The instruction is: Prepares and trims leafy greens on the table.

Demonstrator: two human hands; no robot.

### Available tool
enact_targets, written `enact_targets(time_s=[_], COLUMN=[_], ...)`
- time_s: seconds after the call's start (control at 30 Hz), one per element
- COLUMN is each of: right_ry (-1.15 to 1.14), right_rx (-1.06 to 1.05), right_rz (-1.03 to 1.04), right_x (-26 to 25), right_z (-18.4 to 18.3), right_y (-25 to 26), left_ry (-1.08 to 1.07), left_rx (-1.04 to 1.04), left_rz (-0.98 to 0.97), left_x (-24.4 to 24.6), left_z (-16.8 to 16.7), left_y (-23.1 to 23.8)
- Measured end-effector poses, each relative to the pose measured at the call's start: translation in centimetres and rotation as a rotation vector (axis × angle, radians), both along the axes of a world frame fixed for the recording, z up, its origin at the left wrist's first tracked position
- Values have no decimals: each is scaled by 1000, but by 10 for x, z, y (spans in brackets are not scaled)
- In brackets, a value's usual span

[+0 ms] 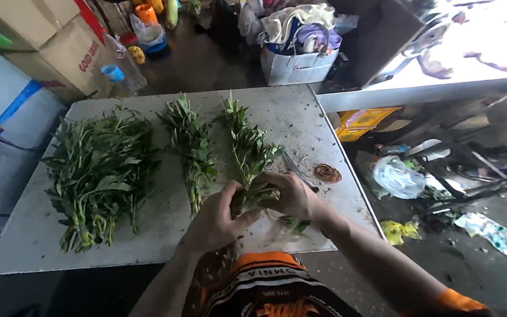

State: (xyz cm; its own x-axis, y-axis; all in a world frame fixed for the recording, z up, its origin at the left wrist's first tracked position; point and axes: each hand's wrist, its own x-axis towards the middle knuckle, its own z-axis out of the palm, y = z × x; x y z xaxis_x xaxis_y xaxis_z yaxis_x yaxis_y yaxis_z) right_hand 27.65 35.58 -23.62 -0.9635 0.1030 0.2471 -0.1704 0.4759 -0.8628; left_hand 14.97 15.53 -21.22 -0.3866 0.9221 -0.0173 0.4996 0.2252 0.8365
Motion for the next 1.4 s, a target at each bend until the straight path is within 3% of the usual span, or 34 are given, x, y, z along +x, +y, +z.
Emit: enact_targets(time_s=[0.13, 0.2, 0.27, 0.3, 0.43, 0.5, 0.57, 0.7, 0.77, 0.93, 1.03, 1.23, 1.3, 1.4], right_ry=[-103, -123, -162, -183, -209, -222, -210, -119, -47, -119, -248, -257, -212, -203], right_rx=[-411, -344, -212, -247, -1001, -1185, -1110, -271, -71, -345, -432, -413, -593, -1064], right_rz=[-30, -28, -12, -3, -205, -306, -310, -223, -152, -157, -93, -142, -149, -138], right_x=[6, 16, 23, 26, 20, 14, 15, 36, 44, 46, 41, 23, 18, 14], right_z=[-11, -20, -31, -35, -41, -34, -26, 3, 7, -34, -49, -45, -45, -30], right_y=[-10, -8, -8, -10, -14, -11, -7, -16, -30, -31, -9, 3, 5, 1], left_ry=[366, 387, 301, 238, 192, 302, 403, 380, 221, -253, -336, -261, -119, 240], left_rx=[88, 170, 177, 176, 199, 149, 56, -230, -301, -12, 113, 206, 203, 187], left_rz=[155, 220, 238, 230, 171, 149, 140, 113, 94, 137, 109, 134, 120, 106], left_x=[7, 5, 2, 2, 5, 10, 16, 17, 15, -2, 2, 10, 9, 9], left_z=[-11, -16, -18, -20, -29, -34, -34, -18, -14, -13, -21, -30, -32, -39], left_y=[11, 11, 11, 11, 13, 13, 15, 18, 21, 14, 6, 4, 4, 2])
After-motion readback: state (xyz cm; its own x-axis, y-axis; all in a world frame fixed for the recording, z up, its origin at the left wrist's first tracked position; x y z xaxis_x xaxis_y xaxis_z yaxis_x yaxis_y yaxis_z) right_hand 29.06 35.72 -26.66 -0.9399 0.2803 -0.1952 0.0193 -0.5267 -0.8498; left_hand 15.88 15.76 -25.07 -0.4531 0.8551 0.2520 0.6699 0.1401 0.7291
